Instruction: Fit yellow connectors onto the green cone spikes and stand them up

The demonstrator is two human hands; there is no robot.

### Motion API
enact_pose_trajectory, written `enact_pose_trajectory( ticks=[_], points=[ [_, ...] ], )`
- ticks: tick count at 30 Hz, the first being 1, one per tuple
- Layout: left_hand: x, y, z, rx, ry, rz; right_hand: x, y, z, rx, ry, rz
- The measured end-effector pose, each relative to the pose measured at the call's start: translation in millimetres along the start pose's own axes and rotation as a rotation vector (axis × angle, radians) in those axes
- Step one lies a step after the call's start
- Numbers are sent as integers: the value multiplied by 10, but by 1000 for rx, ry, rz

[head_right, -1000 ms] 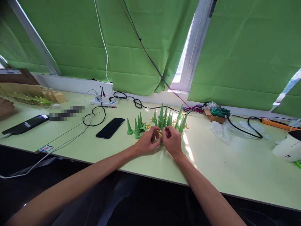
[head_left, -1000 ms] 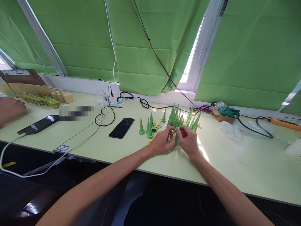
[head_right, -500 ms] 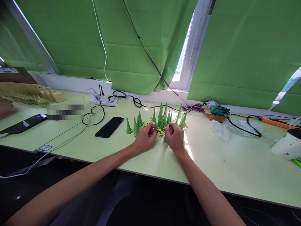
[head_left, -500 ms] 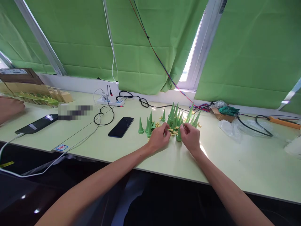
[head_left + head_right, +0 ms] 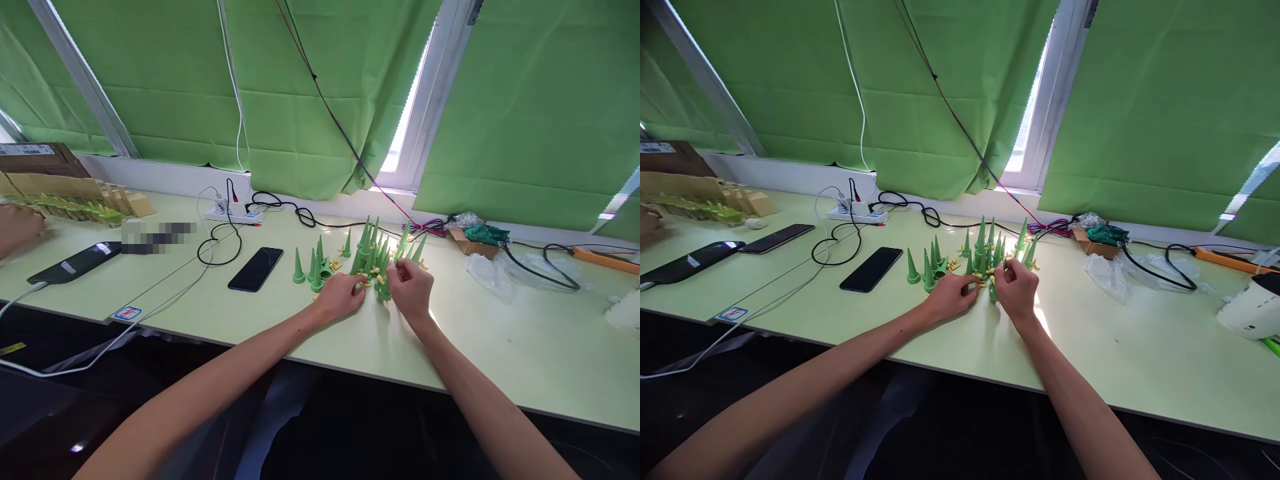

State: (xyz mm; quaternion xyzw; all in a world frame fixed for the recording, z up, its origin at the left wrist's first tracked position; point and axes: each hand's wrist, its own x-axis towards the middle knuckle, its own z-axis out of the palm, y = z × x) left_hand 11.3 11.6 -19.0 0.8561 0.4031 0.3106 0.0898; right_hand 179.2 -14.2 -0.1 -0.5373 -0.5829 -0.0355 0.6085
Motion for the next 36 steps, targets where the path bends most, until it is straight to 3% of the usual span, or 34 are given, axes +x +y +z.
enact_pose_trajectory(
  ticks=[16,28,36],
  points=[
    [-10,41,-29,216,-106,-2,-2,55,22,-12,-178,-39],
    [-3,57,-35,242,-148,-4,1,50,17,-32,-181,-24],
    [-17,57,-25,228,-115,4,-10,101,41,-27,-211,-12]
  ],
)
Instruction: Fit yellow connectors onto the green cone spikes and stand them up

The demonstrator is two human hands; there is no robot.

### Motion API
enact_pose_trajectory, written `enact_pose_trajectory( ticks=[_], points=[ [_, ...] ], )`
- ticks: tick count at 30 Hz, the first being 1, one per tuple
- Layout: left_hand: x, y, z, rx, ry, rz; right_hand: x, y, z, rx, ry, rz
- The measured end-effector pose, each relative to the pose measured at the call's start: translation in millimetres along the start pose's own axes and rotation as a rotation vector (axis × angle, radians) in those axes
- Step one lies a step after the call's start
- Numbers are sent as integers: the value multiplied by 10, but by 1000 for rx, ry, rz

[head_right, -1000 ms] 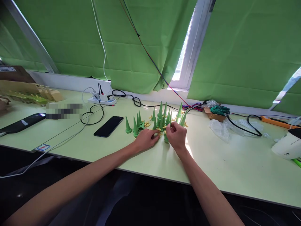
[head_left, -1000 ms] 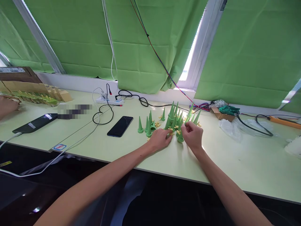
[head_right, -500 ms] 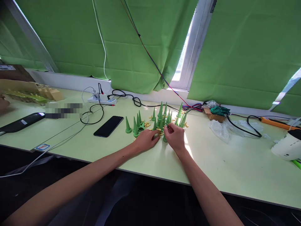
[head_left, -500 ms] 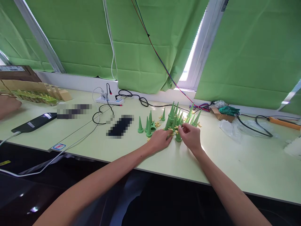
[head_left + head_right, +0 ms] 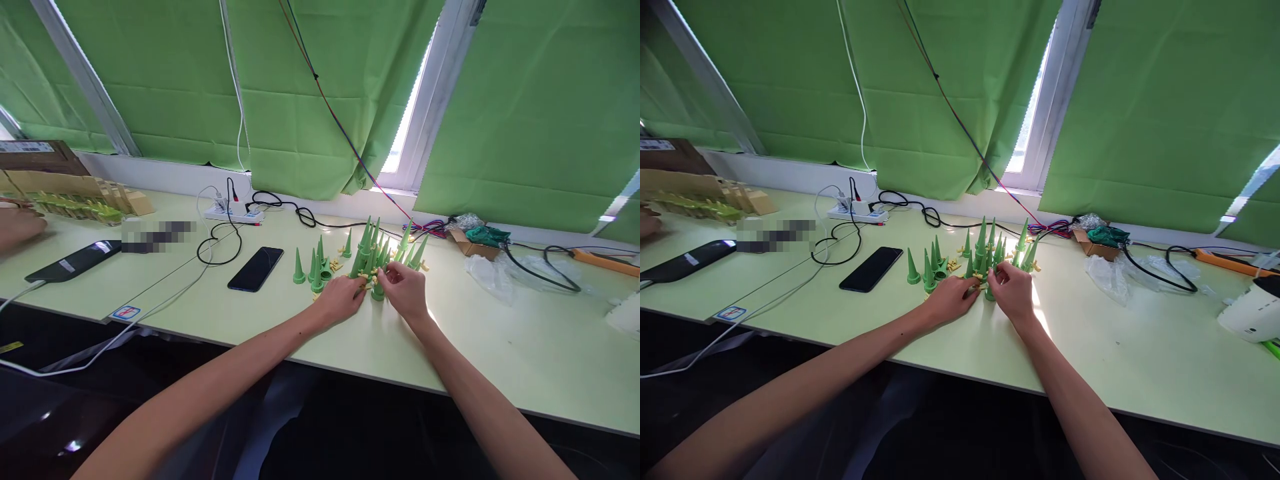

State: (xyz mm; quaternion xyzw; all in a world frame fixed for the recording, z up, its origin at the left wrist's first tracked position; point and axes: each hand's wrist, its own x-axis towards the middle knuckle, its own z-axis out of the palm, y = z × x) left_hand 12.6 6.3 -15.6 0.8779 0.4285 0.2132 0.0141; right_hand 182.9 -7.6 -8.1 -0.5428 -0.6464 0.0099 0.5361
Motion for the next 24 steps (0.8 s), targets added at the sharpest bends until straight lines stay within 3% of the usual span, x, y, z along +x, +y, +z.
enact_pose_trajectory(
  ticks=[10,18,21,24],
  points=[
    [-3,2,-4,-51,-3,25,-8,-52,-21,47,65,49],
    [-16,15,-11,-36,37,17,-56,-192,-55,152,344,-13],
    [-31,8,-4,-30,106,23,-114,-214,-20,123,348,-85],
    [-36,-26,-21,-38,282,27,-174,-230,29,84,220,-130]
  ],
)
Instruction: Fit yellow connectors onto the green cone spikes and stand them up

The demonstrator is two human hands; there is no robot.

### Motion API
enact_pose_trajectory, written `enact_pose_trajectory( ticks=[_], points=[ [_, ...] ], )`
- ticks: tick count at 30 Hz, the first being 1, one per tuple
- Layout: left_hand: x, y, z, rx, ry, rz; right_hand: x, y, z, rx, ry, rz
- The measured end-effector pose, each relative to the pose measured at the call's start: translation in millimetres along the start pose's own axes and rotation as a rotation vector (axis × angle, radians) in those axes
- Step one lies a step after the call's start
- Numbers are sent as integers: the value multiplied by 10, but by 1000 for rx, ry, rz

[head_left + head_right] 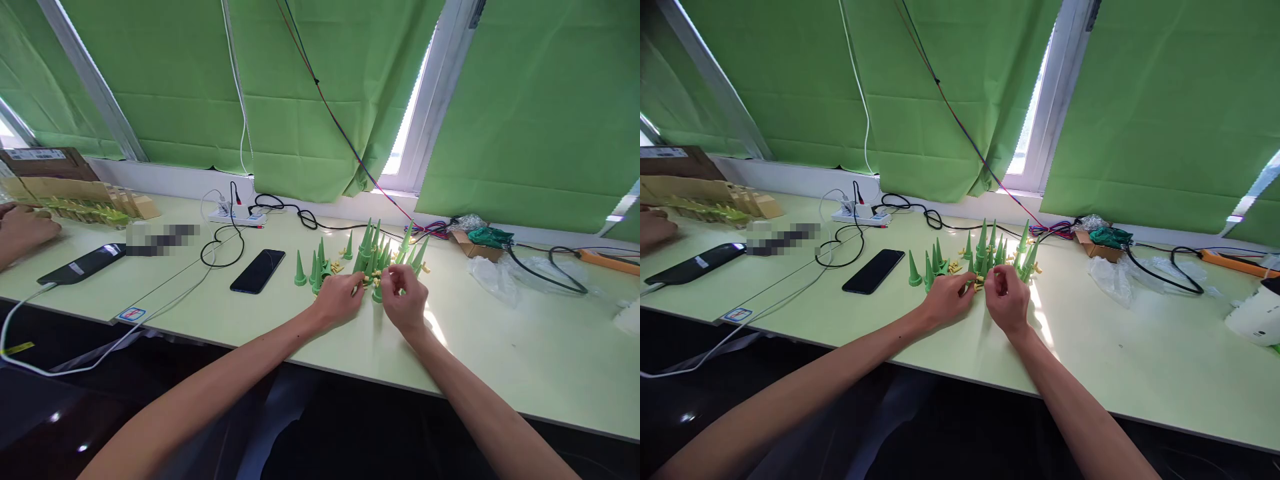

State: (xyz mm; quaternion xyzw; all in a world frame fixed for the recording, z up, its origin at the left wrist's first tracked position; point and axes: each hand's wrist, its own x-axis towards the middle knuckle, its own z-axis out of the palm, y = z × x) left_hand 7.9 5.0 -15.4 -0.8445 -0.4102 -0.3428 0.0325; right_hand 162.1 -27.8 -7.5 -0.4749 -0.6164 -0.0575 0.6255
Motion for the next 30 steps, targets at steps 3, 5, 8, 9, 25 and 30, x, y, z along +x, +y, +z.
enact_pose_trajectory(
  ticks=[3,5,8,9,25,30],
  points=[
    [47,-66,-83,2,284,72,-57,-7,50,2,-178,-28],
    [97,-117,-186,21,463,66,-92,3,89,10,-310,-31],
    [137,-193,-380,25,638,-45,-141,31,141,-20,-474,-23],
    [126,-219,-442,3,646,-87,-155,38,153,-41,-525,-21],
    [-253,-490,-510,46,-61,-318,-191,-79,188,-239,-807,-461],
    [-273,-478,-494,57,-79,-311,-143,-132,326,-194,-864,-585]
  ],
)
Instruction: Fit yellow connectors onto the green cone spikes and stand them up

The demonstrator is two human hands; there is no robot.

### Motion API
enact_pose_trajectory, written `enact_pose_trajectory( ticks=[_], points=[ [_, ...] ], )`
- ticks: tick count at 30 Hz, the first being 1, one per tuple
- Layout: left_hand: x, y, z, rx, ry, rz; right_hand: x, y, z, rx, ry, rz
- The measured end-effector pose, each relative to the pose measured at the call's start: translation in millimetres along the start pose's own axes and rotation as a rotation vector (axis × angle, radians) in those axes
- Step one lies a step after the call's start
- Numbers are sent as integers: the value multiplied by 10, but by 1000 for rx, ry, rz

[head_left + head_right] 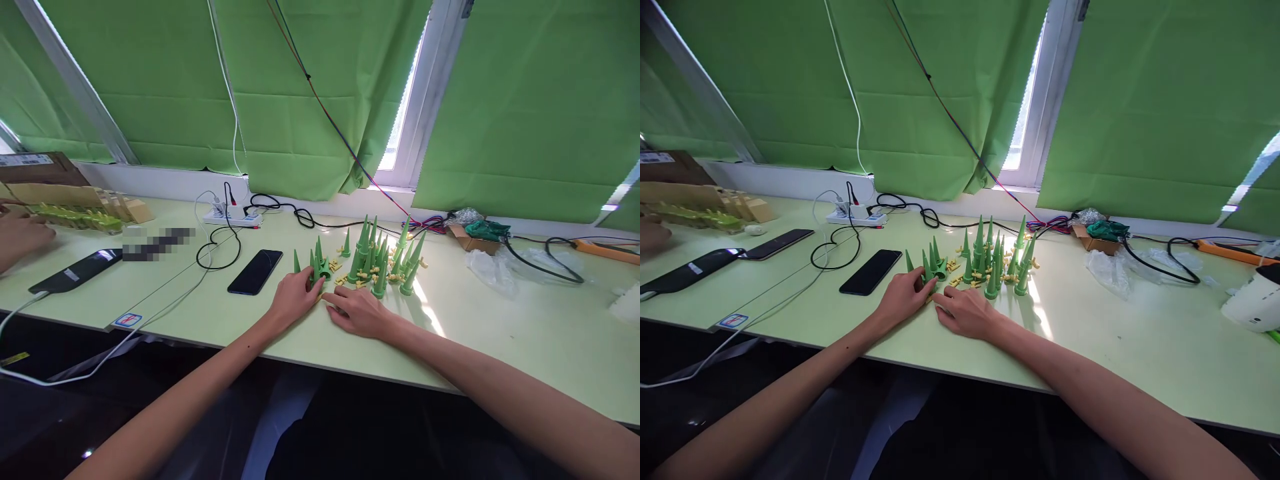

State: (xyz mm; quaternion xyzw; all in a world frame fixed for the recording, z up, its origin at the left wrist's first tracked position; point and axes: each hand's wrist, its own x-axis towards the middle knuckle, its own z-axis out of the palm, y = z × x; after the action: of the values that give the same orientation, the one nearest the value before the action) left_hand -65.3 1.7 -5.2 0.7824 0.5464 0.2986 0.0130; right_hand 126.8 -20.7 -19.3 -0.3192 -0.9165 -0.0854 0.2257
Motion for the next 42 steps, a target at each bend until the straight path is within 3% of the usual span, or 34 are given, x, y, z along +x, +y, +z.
enact_pose_trajectory(
  ticks=[9,16,23,27,30,35,42],
  points=[
    [-23,-66,-26,-128,145,-3,201,8,108,54,19,-26],
    [-23,39,-59,-149,190,159,92,43,84,47,-8,26],
    [313,162,-1,-125,187,464,-143,101,16,36,32,47],
    [383,213,185,-184,226,420,-187,151,-9,86,55,113],
    [340,217,265,-191,166,398,-181,171,-11,90,43,160],
    [253,170,259,-147,106,410,-167,189,27,4,40,257],
    [252,177,299,-281,98,298,-138,156,-36,-63,44,478]
  ],
)
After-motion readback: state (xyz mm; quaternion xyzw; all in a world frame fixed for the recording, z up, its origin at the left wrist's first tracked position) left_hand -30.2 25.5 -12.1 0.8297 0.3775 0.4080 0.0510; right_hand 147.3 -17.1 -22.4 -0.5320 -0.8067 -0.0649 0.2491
